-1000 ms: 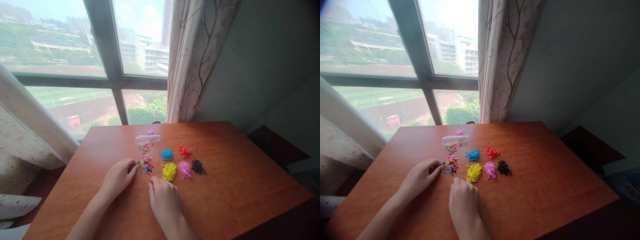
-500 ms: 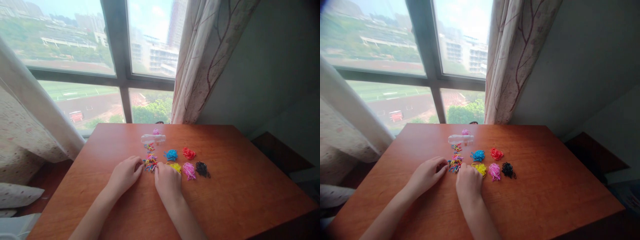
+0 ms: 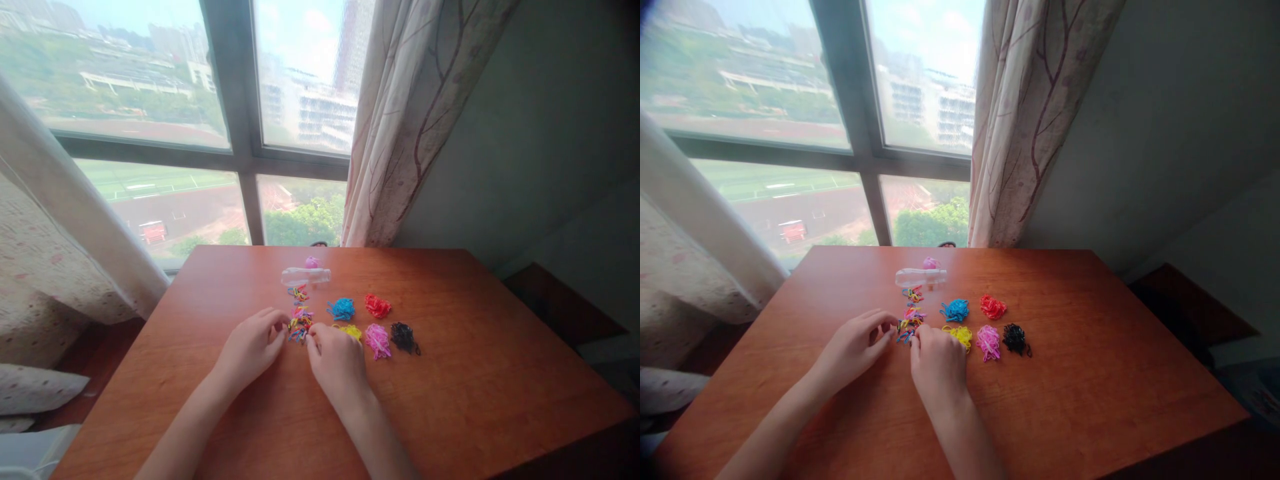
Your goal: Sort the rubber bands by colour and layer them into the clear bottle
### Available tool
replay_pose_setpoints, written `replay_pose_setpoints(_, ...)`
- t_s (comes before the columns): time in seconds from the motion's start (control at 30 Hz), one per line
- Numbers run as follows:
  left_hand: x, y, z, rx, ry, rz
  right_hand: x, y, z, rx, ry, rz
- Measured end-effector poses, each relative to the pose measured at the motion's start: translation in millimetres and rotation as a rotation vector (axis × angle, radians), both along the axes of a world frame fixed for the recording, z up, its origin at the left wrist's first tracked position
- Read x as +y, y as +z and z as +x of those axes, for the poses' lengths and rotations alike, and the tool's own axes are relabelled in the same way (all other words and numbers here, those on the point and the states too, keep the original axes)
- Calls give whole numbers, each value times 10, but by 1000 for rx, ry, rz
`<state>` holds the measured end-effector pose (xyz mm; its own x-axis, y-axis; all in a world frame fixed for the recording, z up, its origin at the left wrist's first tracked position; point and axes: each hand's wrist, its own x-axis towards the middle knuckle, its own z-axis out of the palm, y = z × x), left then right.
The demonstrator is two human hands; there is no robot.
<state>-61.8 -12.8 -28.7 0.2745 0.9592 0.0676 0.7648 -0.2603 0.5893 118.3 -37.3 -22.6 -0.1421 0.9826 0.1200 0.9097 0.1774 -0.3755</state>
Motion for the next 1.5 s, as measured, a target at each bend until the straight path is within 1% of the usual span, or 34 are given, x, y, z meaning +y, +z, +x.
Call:
replay_pose_setpoints(0.13, -34, 56, 55, -219, -133, -42, -27, 22, 12, 54, 34, 23)
replay_pose_setpoints(0.23, -42, 78, 83, -285, -169, -93, -55, 36, 13, 102, 57, 58)
replay_pose_setpoints(0.43, -18, 61, 75, -303, -113, -108, -74, 38, 26, 124, 51, 94)
replay_pose_setpoints(0.63, -11, 30, 54, -300, -110, -99, -102, -1, 72, 128, 27, 76)
replay_pose_setpoints(0.8, 4, 2, 46, -250, -98, -77, -203, -49, 178, 175, 2, 107)
replay_pose_setpoints(0.87, 7, -5, 46, -211, -102, -65, -249, -76, 311, 195, -35, 128)
replay_pose_setpoints(0.97, 4, -14, 47, -164, -125, -59, -321, -127, 655, 219, -122, 165)
replay_pose_setpoints(1.03, -1, -22, 47, -140, -134, -56, -375, -168, 958, 212, -205, 185)
replay_pose_setpoints(1.13, -4, -35, 53, -109, -139, -54, -458, -233, 1420, 156, -370, 188)
replay_pose_setpoints(1.23, -2, -39, 68, -93, -152, -63, -500, -293, 1757, 89, -509, 140)
replay_pose_setpoints(1.33, -2, -39, 82, -88, -161, -65, -465, -336, 1907, 42, -590, 52)
replay_pose_setpoints(1.43, -2, -44, 83, -80, -167, -63, -377, -358, 1916, 25, -627, -36)
replay_pose_setpoints(1.5, -1, -48, 78, -72, -167, -64, -322, -367, 1888, 32, -637, -66)
